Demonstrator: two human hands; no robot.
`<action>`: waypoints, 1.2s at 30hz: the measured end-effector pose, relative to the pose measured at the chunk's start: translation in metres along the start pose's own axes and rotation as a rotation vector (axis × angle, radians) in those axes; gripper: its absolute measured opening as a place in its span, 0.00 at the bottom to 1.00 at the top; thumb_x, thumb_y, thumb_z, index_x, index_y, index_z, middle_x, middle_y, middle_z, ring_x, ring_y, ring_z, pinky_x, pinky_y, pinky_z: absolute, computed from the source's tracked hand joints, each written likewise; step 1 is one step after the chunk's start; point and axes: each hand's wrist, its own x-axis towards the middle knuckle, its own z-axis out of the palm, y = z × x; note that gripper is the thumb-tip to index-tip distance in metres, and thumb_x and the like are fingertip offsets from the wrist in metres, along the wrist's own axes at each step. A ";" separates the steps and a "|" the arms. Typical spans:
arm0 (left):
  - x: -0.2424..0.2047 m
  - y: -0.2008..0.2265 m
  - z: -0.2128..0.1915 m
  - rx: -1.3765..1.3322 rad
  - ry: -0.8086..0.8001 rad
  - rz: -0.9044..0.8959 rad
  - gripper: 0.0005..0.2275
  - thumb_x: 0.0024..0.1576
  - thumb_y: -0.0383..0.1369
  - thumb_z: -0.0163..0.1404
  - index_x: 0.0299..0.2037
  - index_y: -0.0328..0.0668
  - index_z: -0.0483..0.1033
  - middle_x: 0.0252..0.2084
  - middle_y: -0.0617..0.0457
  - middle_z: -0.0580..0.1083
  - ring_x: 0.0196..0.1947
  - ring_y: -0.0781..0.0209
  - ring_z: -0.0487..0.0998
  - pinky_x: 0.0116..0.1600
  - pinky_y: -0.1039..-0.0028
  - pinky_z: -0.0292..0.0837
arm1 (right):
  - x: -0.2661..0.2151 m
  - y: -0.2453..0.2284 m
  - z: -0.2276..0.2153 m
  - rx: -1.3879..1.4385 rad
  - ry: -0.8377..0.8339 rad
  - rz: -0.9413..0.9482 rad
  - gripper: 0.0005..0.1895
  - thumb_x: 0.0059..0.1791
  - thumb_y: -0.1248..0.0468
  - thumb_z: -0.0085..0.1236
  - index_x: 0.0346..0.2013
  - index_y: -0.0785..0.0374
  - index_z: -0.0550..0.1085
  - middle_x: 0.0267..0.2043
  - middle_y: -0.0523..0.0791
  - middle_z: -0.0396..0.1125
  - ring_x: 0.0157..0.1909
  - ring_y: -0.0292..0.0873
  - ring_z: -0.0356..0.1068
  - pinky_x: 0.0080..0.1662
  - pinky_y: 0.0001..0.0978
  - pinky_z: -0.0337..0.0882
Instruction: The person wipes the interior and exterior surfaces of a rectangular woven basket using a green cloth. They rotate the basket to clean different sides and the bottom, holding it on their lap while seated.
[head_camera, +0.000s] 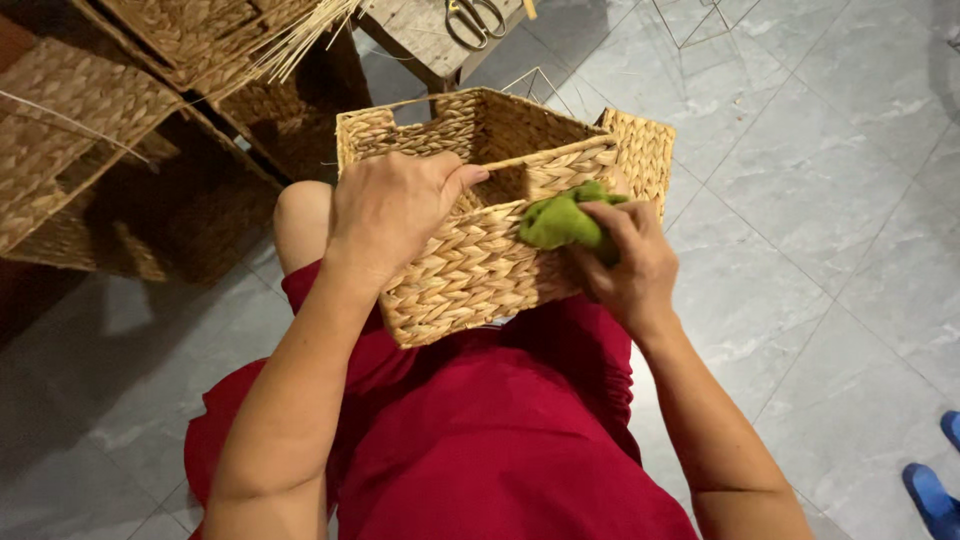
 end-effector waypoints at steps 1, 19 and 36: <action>0.002 0.001 0.001 0.005 -0.057 -0.030 0.20 0.64 0.51 0.49 0.26 0.49 0.80 0.13 0.55 0.70 0.13 0.60 0.74 0.19 0.70 0.69 | -0.002 0.003 -0.003 -0.020 0.015 0.022 0.24 0.45 0.64 0.71 0.55 0.55 0.76 0.46 0.49 0.69 0.43 0.49 0.72 0.42 0.38 0.74; 0.000 -0.001 -0.001 0.053 -0.009 -0.040 0.17 0.64 0.50 0.51 0.30 0.51 0.82 0.19 0.46 0.74 0.20 0.46 0.78 0.25 0.60 0.71 | 0.042 -0.017 0.021 0.100 0.017 0.030 0.27 0.46 0.63 0.74 0.58 0.54 0.75 0.50 0.48 0.67 0.48 0.46 0.72 0.50 0.33 0.76; 0.005 0.001 -0.008 -0.034 -0.058 -0.061 0.19 0.64 0.52 0.50 0.32 0.50 0.85 0.20 0.49 0.76 0.20 0.50 0.79 0.27 0.62 0.73 | -0.009 -0.046 0.023 0.102 -0.160 -0.096 0.31 0.41 0.65 0.71 0.58 0.50 0.74 0.48 0.49 0.69 0.46 0.49 0.73 0.46 0.38 0.76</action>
